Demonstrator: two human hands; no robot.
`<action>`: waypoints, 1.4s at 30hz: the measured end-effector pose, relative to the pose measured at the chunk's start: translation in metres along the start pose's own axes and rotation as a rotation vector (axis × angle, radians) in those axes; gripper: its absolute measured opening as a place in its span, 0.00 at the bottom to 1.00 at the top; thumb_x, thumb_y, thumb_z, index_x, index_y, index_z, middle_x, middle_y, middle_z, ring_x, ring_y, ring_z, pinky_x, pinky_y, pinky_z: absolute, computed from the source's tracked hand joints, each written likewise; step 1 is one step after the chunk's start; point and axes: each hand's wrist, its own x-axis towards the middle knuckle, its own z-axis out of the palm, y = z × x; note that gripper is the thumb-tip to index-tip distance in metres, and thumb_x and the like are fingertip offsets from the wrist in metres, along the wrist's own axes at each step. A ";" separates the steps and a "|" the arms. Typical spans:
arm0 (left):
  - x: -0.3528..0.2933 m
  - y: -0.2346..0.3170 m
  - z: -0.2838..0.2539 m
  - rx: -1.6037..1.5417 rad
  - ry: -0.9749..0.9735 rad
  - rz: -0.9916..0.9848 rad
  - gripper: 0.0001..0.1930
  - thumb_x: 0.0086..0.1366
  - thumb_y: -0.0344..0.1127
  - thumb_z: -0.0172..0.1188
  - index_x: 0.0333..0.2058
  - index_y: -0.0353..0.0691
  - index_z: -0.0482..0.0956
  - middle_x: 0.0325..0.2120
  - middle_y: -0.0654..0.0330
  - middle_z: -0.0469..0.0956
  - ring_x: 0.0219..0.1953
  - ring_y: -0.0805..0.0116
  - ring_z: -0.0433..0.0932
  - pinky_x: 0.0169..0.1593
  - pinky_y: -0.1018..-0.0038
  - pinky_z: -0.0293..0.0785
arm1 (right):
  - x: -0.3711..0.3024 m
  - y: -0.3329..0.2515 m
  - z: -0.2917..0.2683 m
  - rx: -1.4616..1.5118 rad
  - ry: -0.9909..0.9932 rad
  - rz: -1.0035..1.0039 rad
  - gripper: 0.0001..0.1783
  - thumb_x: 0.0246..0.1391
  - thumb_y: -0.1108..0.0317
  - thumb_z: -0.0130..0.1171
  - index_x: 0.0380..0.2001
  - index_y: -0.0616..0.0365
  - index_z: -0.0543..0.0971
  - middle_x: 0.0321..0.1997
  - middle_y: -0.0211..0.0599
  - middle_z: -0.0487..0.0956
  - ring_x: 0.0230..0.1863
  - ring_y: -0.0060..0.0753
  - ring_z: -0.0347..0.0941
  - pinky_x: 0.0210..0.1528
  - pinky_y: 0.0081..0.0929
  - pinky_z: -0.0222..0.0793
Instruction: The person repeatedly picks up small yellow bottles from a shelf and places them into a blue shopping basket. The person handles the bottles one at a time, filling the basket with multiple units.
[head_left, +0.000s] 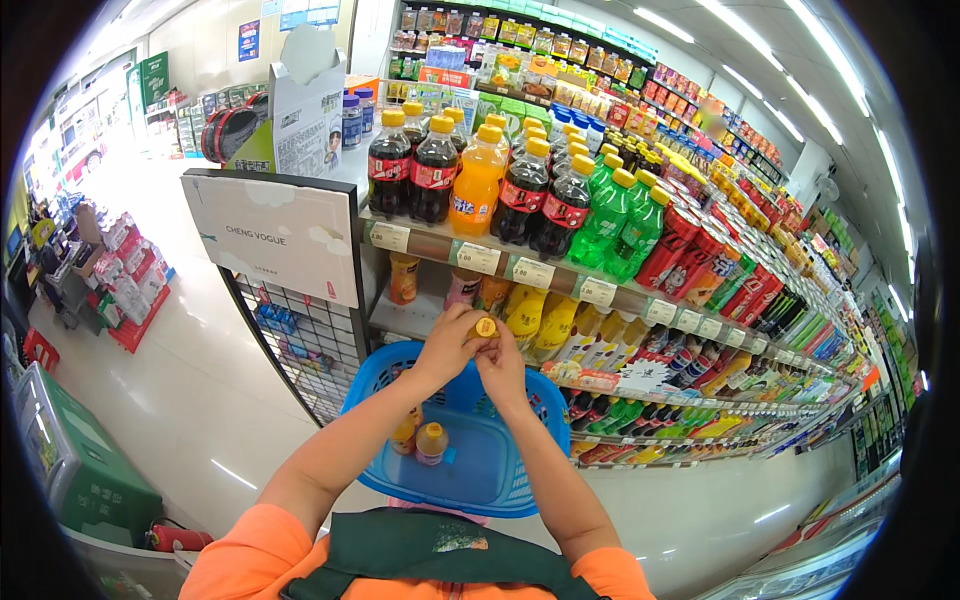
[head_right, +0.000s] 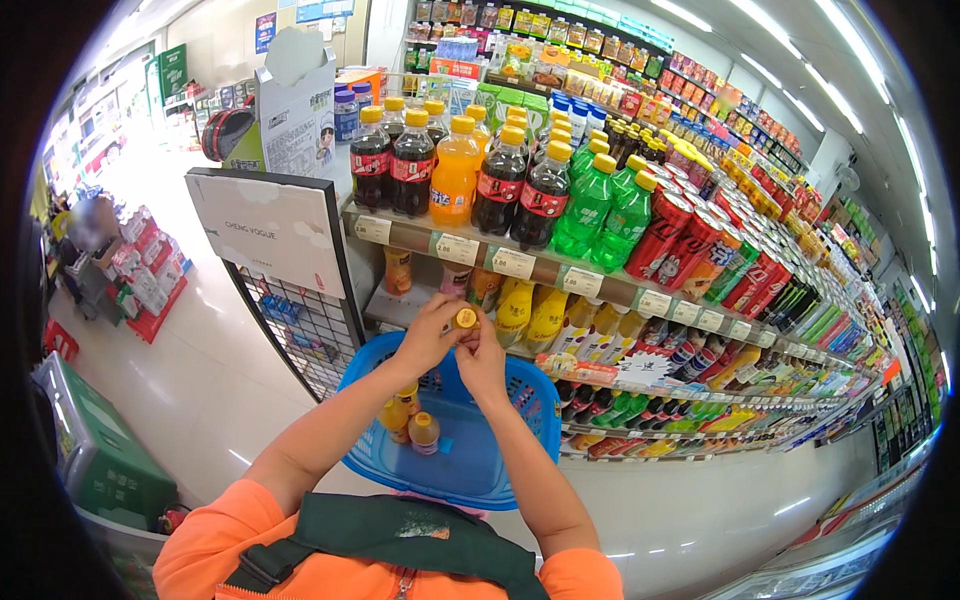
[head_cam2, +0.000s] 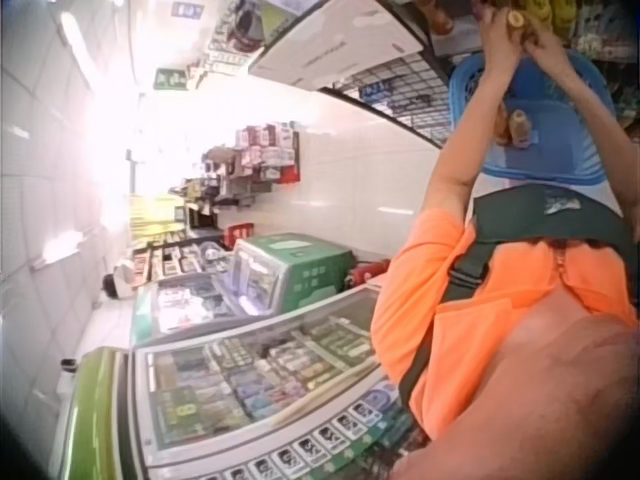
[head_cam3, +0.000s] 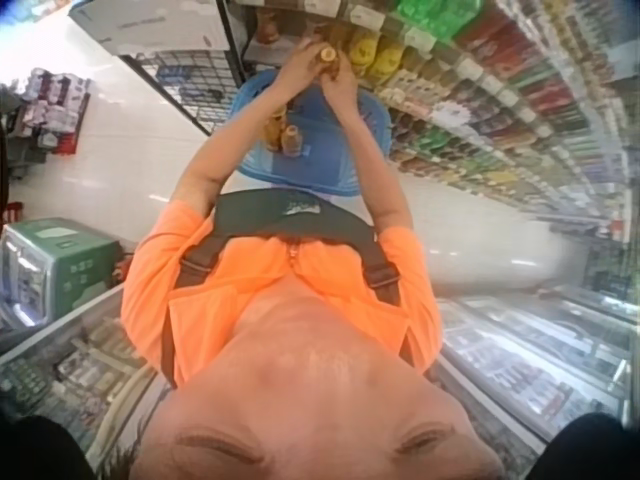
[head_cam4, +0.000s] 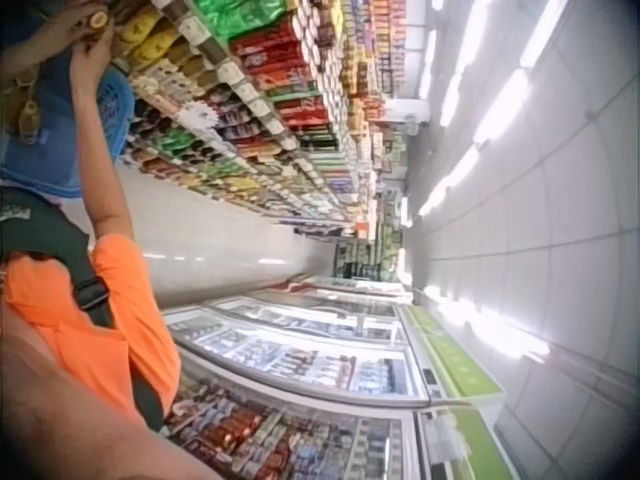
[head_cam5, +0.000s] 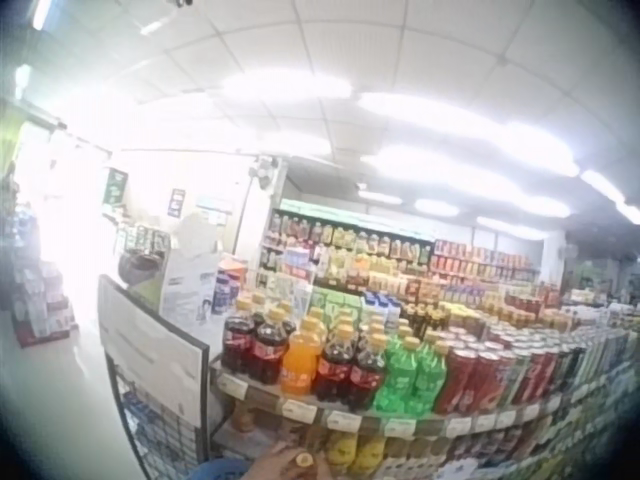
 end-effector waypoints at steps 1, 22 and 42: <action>0.000 0.002 -0.002 -0.008 -0.003 -0.002 0.19 0.53 0.24 0.60 0.46 0.36 0.73 0.43 0.52 0.70 0.45 0.50 0.71 0.48 0.63 0.69 | -0.002 -0.003 0.000 0.011 -0.001 -0.008 0.34 0.48 0.79 0.51 0.62 0.61 0.61 0.33 0.38 0.77 0.32 0.28 0.74 0.36 0.25 0.72; -0.092 -0.014 0.036 0.206 -0.547 -0.042 0.15 0.53 0.39 0.64 0.38 0.39 0.79 0.36 0.56 0.74 0.43 0.53 0.73 0.50 0.58 0.66 | -0.108 0.030 -0.027 0.026 -0.206 0.531 0.27 0.46 0.77 0.53 0.53 0.68 0.67 0.26 0.38 0.78 0.24 0.23 0.74 0.25 0.20 0.70; -0.124 -0.026 0.048 0.466 -0.928 -0.091 0.23 0.52 0.49 0.63 0.45 0.43 0.78 0.47 0.55 0.73 0.55 0.55 0.68 0.59 0.48 0.57 | -0.134 0.111 -0.013 -0.310 -0.517 0.521 0.23 0.47 0.67 0.60 0.47 0.65 0.73 0.32 0.40 0.79 0.29 0.28 0.78 0.28 0.23 0.74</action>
